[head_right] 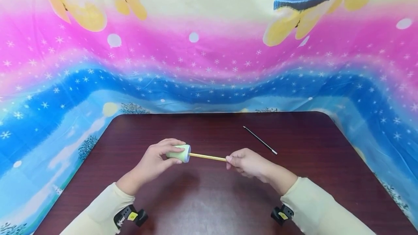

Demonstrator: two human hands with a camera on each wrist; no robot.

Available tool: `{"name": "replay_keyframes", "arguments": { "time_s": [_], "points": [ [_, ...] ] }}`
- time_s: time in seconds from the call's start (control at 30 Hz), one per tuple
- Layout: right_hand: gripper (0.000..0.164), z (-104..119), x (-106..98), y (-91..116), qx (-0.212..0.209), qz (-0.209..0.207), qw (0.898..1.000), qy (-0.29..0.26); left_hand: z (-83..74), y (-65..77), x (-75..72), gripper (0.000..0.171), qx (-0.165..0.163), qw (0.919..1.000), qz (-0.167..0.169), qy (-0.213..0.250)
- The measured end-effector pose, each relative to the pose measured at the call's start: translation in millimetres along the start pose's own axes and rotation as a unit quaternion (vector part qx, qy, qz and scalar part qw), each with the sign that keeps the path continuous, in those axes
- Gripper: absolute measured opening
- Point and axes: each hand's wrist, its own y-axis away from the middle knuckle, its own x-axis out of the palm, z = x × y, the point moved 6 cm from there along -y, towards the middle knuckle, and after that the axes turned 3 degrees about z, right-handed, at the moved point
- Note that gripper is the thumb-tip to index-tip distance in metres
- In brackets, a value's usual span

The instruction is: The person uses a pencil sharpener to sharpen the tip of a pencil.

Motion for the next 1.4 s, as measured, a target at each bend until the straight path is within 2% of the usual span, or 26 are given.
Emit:
{"name": "replay_keyframes", "arguments": {
  "time_s": [0.07, 0.1, 0.13, 0.17, 0.23, 0.3, 0.33, 0.37, 0.4, 0.47, 0.53, 0.6, 0.63, 0.7, 0.73, 0.83, 0.87, 0.9, 0.93, 1.0, 1.07, 1.13, 1.2, 1.27, 1.33, 1.4],
  "points": [
    [0.035, 7, -5, 1, -0.047, -0.048, 0.990, 0.126, 5.6, 0.3, 0.1, 0.035, -0.035, 0.9992, 0.003, 0.021],
    [0.038, 12, -7, 2, -0.082, -0.082, 0.973, 0.201, 8.9, 0.6, 0.2, 0.036, -0.054, 0.9980, 0.005, 0.033],
    [0.043, 17, -8, 4, -0.123, -0.121, 0.945, 0.280, 12.3, 0.9, 0.3, 0.036, -0.072, 0.9963, 0.006, 0.047],
    [0.047, 22, -8, 7, -0.171, -0.161, 0.906, 0.353, 15.7, 1.4, 0.4, 0.036, -0.088, 0.9945, 0.009, 0.057],
    [0.047, 31, -5, 15, -0.269, -0.239, 0.810, 0.462, 20.7, 1.9, 0.3, 0.036, -0.110, 0.9909, 0.012, 0.077],
    [0.043, 36, 2, 23, -0.369, -0.292, 0.713, 0.520, 23.7, 1.7, 0.2, 0.037, -0.122, 0.9881, 0.016, 0.093],
    [0.041, 37, 5, 25, -0.409, -0.308, 0.671, 0.536, 24.5, 1.5, 0.0, 0.037, -0.126, 0.9870, 0.018, 0.099],
    [0.037, 38, 7, 28, -0.442, -0.319, 0.638, 0.543, 24.8, 1.3, -0.2, 0.037, -0.128, 0.9862, 0.020, 0.103],
    [0.033, 38, 9, 28, -0.466, -0.326, 0.614, 0.547, 24.8, 1.0, -0.4, 0.037, -0.130, 0.9854, 0.022, 0.108],
    [0.029, 37, 12, 28, -0.489, -0.331, 0.590, 0.550, 25.6, 1.3, -0.1, 0.036, -0.132, 0.9843, 0.028, 0.113],
    [0.030, 35, 14, 26, -0.486, -0.331, 0.591, 0.552, 25.4, 1.3, 0.4, 0.035, -0.131, 0.9846, 0.032, 0.110],
    [0.034, 33, 14, 24, -0.469, -0.326, 0.612, 0.547, 24.1, 1.0, 0.9, 0.035, -0.127, 0.9862, 0.033, 0.101],
    [0.037, 32, 15, 22, -0.454, -0.319, 0.630, 0.544, 23.4, 0.9, 1.2, 0.035, -0.122, 0.9877, 0.033, 0.092],
    [0.030, 30, 14, 19, -0.408, -0.287, 0.692, 0.522, 21.2, 1.0, 1.5, 0.035, -0.107, 0.9916, 0.028, 0.067],
    [0.027, 29, 12, 16, -0.376, -0.259, 0.737, 0.499, 19.8, 1.0, 1.6, 0.034, -0.097, 0.9936, 0.025, 0.052],
    [0.017, 19, 6, 4, -0.231, -0.128, 0.900, 0.346, 14.8, 0.9, 3.1, 0.033, -0.060, 0.9978, 0.024, 0.014],
    [0.013, 14, 4, 0, -0.172, -0.090, 0.943, 0.269, 13.1, 0.8, 3.6, 0.033, -0.050, 0.9984, 0.025, 0.005],
    [0.015, 9, 2, -2, -0.116, -0.065, 0.970, 0.203, 11.6, 0.7, 4.1, 0.034, -0.043, 0.9987, 0.027, -0.002],
    [0.017, 5, 1, -3, -0.072, -0.047, 0.984, 0.155, 10.7, 0.7, 5.0, 0.034, -0.041, 0.9987, 0.029, -0.003],
    [0.019, 1, -1, -4, -0.031, -0.040, 0.992, 0.119, 11.1, 1.4, 6.0, 0.034, -0.049, 0.9983, 0.030, 0.002],
    [0.018, 5, -3, -3, -0.061, -0.074, 0.978, 0.185, 14.7, 2.5, 6.2, 0.034, -0.073, 0.9968, 0.028, 0.018],
    [0.018, 13, -4, 0, -0.138, -0.135, 0.932, 0.305, 20.2, 3.9, 6.1, 0.034, -0.100, 0.9937, 0.023, 0.045],
    [0.020, 22, -2, 6, -0.229, -0.204, 0.855, 0.418, 25.8, 5.1, 5.2, 0.035, -0.123, 0.9899, 0.021, 0.067],
    [0.020, 29, 3, 13, -0.320, -0.260, 0.760, 0.502, 29.9, 5.3, 3.2, 0.036, -0.137, 0.9866, 0.020, 0.087],
    [0.023, 34, 8, 17, -0.400, -0.292, 0.675, 0.547, 31.7, 4.2, -0.3, 0.037, -0.142, 0.9851, 0.019, 0.096],
    [0.029, 38, 10, 17, -0.453, -0.313, 0.613, 0.567, 32.1, 2.0, -4.0, 0.037, -0.145, 0.9841, 0.019, 0.100]
  ]
}}
